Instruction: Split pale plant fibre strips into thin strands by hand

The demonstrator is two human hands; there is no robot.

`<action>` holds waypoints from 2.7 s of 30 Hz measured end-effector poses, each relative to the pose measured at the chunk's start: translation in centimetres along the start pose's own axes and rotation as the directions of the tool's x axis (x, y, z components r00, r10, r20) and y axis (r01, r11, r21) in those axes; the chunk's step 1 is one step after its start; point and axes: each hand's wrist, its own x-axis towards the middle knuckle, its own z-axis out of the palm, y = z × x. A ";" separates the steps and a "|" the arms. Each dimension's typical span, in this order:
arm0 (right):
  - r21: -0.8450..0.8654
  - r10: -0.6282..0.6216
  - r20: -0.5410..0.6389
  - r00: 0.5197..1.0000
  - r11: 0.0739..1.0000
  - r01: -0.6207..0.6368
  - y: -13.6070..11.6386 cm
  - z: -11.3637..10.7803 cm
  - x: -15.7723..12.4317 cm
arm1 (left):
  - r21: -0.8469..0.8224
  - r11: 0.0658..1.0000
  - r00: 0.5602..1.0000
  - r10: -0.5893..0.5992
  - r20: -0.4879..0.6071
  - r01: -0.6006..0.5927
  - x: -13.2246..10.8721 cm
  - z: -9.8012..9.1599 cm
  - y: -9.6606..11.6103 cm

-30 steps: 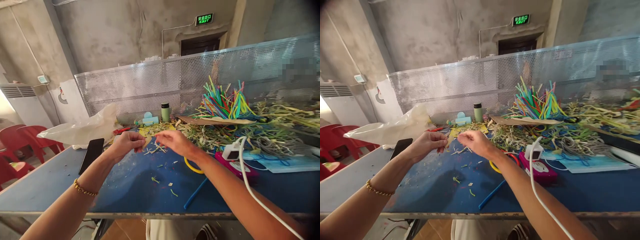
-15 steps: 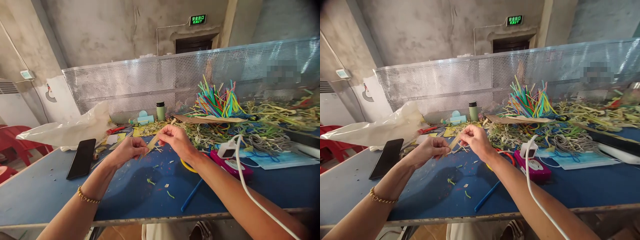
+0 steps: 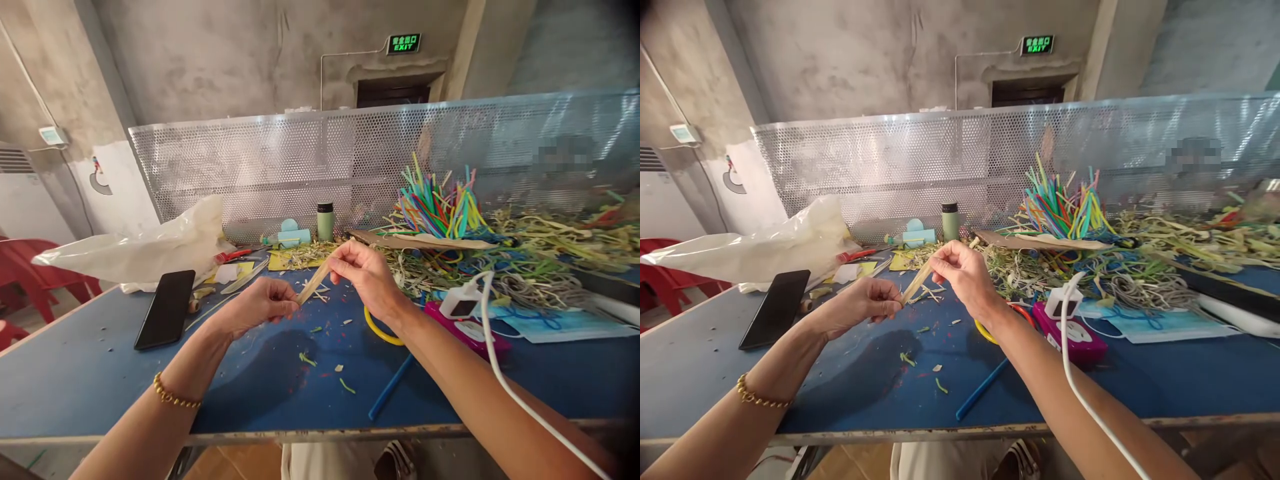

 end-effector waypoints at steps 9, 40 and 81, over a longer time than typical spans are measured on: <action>-0.233 -0.040 0.174 0.984 0.969 0.081 -0.7 0.9 -0.8 | -0.031 0.994 0.986 0.104 -0.131 -0.109 0.0 0.7 0.8; -0.668 -0.299 0.590 0.750 0.342 0.662 -1.9 0.5 -9.3 | -0.396 0.910 0.985 -0.064 0.161 0.124 -0.1 6.0 -0.2; -0.578 -0.074 0.135 0.988 0.804 0.139 0.4 1.5 -6.4 | -0.518 0.851 0.993 -0.035 0.109 0.087 0.1 4.3 0.3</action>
